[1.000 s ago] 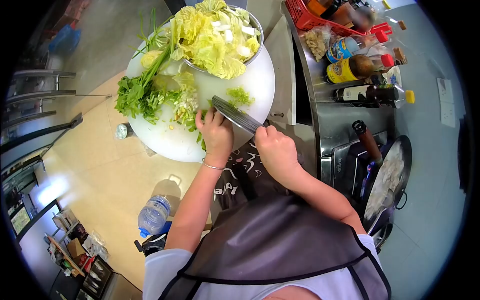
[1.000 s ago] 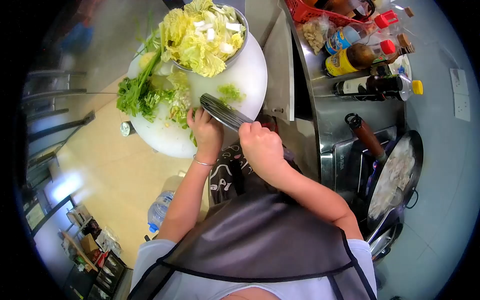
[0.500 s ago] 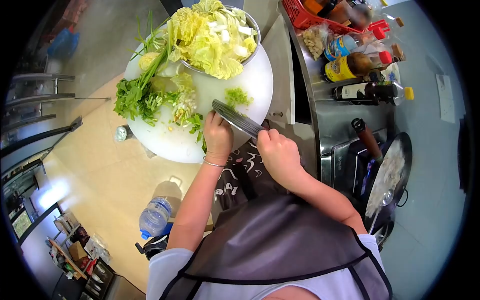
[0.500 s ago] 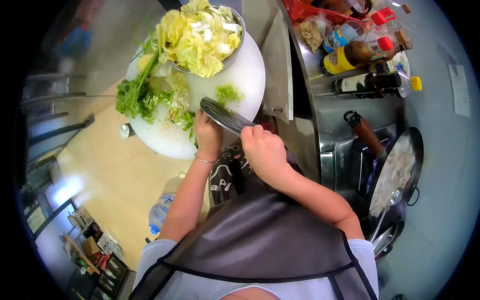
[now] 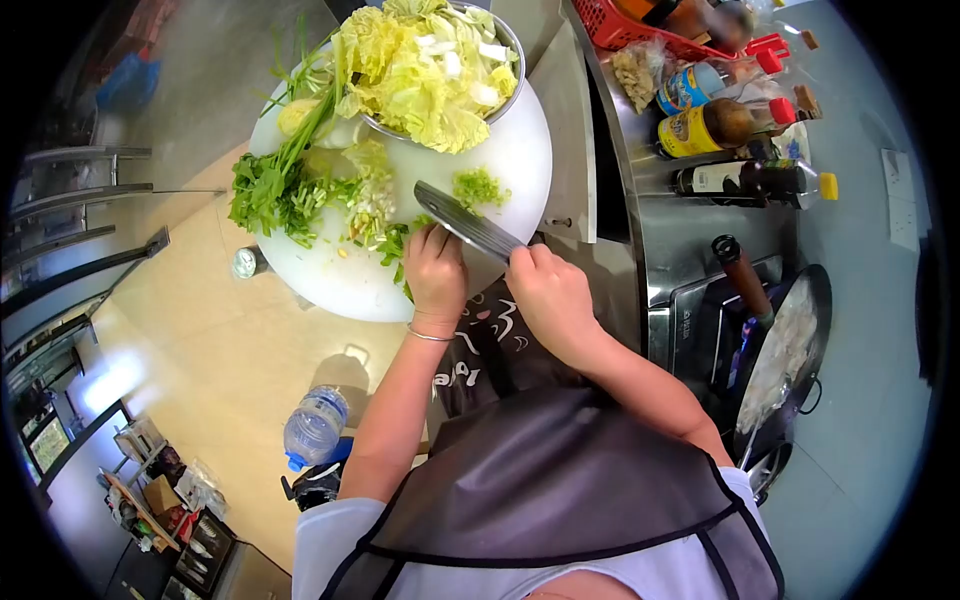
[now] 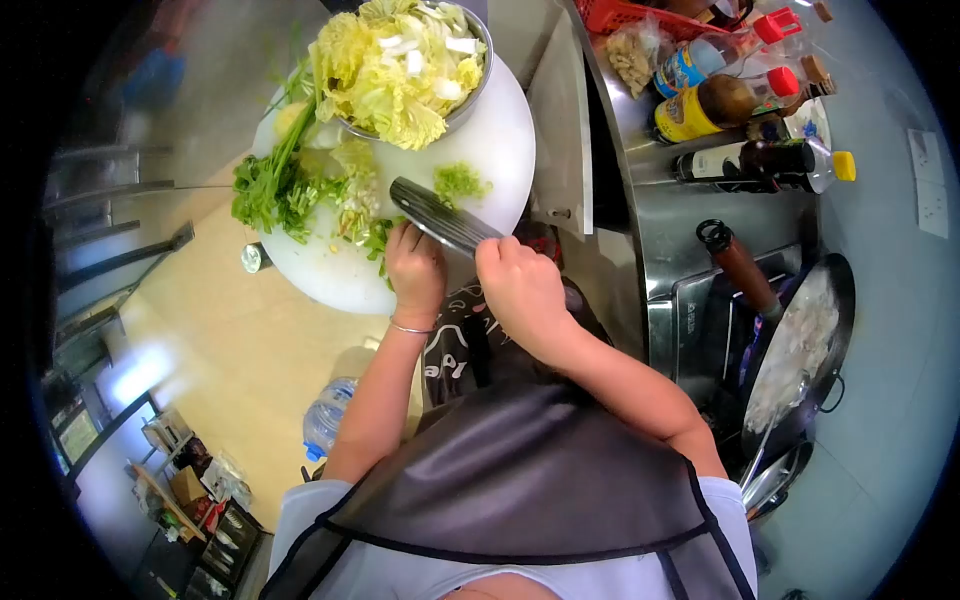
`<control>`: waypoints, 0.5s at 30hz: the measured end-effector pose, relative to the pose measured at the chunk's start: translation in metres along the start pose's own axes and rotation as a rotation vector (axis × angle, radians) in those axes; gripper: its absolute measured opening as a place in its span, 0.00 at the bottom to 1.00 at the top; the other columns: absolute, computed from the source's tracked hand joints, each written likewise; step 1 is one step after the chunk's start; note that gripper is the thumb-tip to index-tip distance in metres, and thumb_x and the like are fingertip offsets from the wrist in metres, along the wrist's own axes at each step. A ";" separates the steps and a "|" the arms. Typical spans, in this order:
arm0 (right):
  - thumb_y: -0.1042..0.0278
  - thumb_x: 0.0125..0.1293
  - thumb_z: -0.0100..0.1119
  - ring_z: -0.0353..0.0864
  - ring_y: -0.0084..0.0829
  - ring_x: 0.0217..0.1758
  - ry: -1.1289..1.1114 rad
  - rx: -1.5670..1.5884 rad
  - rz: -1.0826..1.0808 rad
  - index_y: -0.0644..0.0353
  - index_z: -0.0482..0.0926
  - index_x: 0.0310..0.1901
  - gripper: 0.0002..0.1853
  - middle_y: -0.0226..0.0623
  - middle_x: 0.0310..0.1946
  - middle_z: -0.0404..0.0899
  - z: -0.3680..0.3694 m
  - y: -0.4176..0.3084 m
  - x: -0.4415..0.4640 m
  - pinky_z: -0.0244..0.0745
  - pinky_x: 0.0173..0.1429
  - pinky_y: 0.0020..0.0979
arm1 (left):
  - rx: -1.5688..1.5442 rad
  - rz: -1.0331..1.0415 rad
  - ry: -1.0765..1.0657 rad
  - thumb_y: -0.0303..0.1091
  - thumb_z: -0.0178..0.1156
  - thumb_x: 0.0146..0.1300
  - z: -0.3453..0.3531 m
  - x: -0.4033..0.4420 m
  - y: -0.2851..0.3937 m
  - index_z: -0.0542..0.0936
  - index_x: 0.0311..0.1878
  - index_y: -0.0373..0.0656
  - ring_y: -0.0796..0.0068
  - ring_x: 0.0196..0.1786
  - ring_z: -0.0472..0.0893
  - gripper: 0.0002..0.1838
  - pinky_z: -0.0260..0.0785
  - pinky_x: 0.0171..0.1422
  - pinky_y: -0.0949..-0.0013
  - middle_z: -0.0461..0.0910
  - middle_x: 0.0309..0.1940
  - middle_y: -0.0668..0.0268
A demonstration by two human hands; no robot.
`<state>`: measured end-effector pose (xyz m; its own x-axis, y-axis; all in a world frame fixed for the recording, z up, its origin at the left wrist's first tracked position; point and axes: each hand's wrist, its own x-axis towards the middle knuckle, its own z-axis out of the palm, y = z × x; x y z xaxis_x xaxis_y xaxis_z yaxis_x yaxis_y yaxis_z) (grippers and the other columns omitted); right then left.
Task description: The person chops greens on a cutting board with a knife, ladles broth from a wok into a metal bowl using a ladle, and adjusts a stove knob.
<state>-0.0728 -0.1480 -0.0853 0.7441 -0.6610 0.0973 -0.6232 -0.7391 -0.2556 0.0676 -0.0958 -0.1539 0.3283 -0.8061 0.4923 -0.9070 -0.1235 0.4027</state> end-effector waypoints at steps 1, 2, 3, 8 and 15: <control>0.72 0.51 0.60 0.76 0.36 0.23 0.013 0.085 0.001 0.60 0.69 0.26 0.08 0.37 0.21 0.70 -0.005 -0.001 -0.005 0.73 0.26 0.34 | -0.061 -0.028 -0.022 0.20 0.55 0.40 0.002 -0.005 -0.004 0.79 0.26 0.37 0.61 0.40 0.74 0.07 0.66 0.43 0.62 0.77 0.32 0.62; 0.72 0.51 0.60 0.76 0.36 0.23 0.006 0.087 0.004 0.60 0.69 0.26 0.08 0.37 0.21 0.70 -0.011 -0.004 -0.009 0.73 0.26 0.34 | -0.124 -0.059 -0.046 0.21 0.56 0.40 0.004 -0.009 -0.006 0.79 0.27 0.38 0.62 0.40 0.75 0.07 0.66 0.44 0.62 0.77 0.33 0.62; 0.73 0.51 0.60 0.75 0.36 0.22 -0.014 0.104 0.007 0.60 0.69 0.26 0.08 0.37 0.21 0.69 -0.018 -0.006 -0.012 0.72 0.26 0.35 | -0.125 -0.062 -0.049 0.21 0.56 0.40 0.004 -0.009 -0.005 0.79 0.27 0.38 0.62 0.40 0.75 0.07 0.66 0.44 0.62 0.77 0.33 0.62; 0.73 0.50 0.60 0.75 0.38 0.23 -0.022 0.132 0.060 0.61 0.71 0.28 0.07 0.38 0.21 0.70 -0.025 -0.002 -0.021 0.72 0.27 0.35 | 0.044 -0.054 -0.070 0.23 0.59 0.45 -0.002 -0.001 -0.001 0.79 0.31 0.41 0.67 0.42 0.75 0.08 0.60 0.52 0.60 0.76 0.36 0.66; 0.72 0.53 0.61 0.76 0.40 0.23 0.062 0.153 0.243 0.61 0.71 0.28 0.07 0.38 0.21 0.70 -0.038 0.011 -0.029 0.71 0.25 0.36 | 0.053 -0.111 -0.010 0.24 0.62 0.46 -0.013 0.009 0.002 0.79 0.31 0.44 0.68 0.45 0.74 0.07 0.57 0.56 0.63 0.76 0.39 0.68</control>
<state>-0.1102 -0.1424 -0.0543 0.5584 -0.8264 0.0731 -0.7343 -0.5333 -0.4200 0.0724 -0.0961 -0.1392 0.4252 -0.7914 0.4391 -0.8779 -0.2425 0.4130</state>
